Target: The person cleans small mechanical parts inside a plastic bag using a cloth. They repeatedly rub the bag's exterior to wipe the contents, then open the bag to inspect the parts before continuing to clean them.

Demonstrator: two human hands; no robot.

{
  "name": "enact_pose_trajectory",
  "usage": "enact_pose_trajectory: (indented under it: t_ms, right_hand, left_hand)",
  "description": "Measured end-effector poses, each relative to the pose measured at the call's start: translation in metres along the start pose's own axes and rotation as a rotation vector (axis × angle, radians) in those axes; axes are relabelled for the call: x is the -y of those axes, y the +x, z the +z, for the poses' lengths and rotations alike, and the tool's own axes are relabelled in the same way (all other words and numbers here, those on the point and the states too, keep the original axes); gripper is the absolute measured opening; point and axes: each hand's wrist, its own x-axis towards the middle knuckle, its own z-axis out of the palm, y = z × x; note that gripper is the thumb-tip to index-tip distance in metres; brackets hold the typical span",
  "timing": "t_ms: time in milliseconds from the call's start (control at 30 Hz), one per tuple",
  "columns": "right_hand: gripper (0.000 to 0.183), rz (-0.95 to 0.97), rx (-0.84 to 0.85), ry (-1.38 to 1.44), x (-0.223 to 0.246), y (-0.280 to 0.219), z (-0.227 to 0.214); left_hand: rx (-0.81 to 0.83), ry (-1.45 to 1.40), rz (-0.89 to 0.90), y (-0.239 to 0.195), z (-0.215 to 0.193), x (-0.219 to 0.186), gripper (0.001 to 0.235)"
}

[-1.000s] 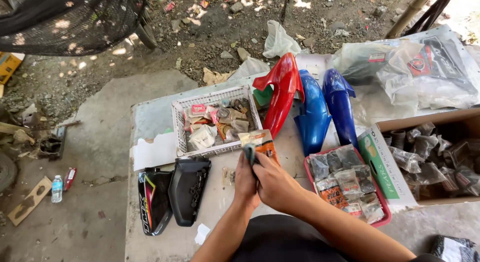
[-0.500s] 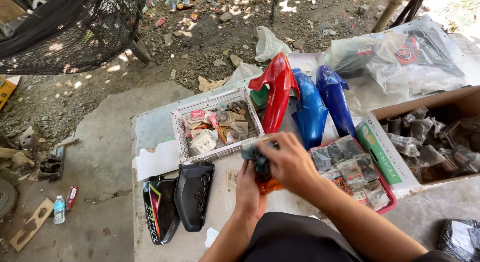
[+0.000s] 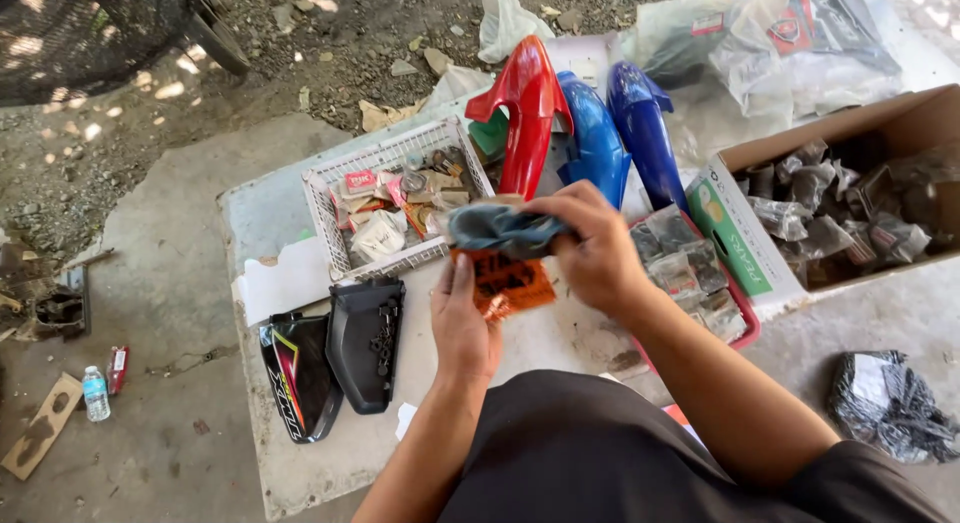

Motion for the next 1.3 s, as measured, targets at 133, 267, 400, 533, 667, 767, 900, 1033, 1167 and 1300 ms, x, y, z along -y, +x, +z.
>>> enact_pose_trajectory:
  t_ms: [133, 267, 400, 533, 667, 767, 900, 1033, 1167, 1300]
  right_hand:
    - [0.032, 0.235, -0.018, 0.366, 0.001, -0.024, -0.004]
    - [0.021, 0.552, 0.08, 0.83, 0.001, -0.043, 0.011]
    - [0.01, 0.641, -0.071, 1.12, -0.002, -0.048, 0.006]
    - [0.012, 0.648, 0.014, 0.989, -0.008, -0.043, -0.004]
    - [0.005, 0.862, -0.215, 0.96, -0.04, -0.051, -0.004]
    - [0.01, 0.987, -0.328, 1.054, -0.048, -0.054, -0.012]
    - [0.017, 1.183, -0.328, 1.08, -0.067, -0.064, -0.003]
    - [0.058, 1.095, -0.243, 0.941, -0.085, -0.071, 0.012]
    - [0.066, 0.988, -0.255, 0.581, -0.12, -0.077, 0.032]
    - [0.038, 1.092, -0.34, 0.413, -0.198, -0.109, 0.061]
  left_hand:
    - [0.158, 0.435, 0.298, -0.022, 0.022, -0.017, 0.027]
    - [0.467, 0.728, 0.31, -0.044, 0.04, -0.013, 0.08]
    - [0.596, 0.764, 0.184, -0.045, 0.03, -0.016, 0.083]
    - [0.62, 0.832, 0.122, -0.048, 0.036, -0.018, 0.094]
    - [0.564, 0.95, 0.239, -0.051, 0.046, -0.017, 0.087]
    - [0.417, 0.996, 0.241, -0.03, 0.029, 0.003, 0.08]
    - [0.255, 0.472, -0.216, 0.019, -0.044, 0.065, 0.035]
    - [0.104, 0.381, -0.356, 0.031, -0.052, 0.086, 0.033]
    - [-0.031, 0.486, -0.414, 0.047, -0.078, 0.123, 0.031]
    - [-0.207, 0.61, -0.392, 0.075, -0.115, 0.17, 0.034]
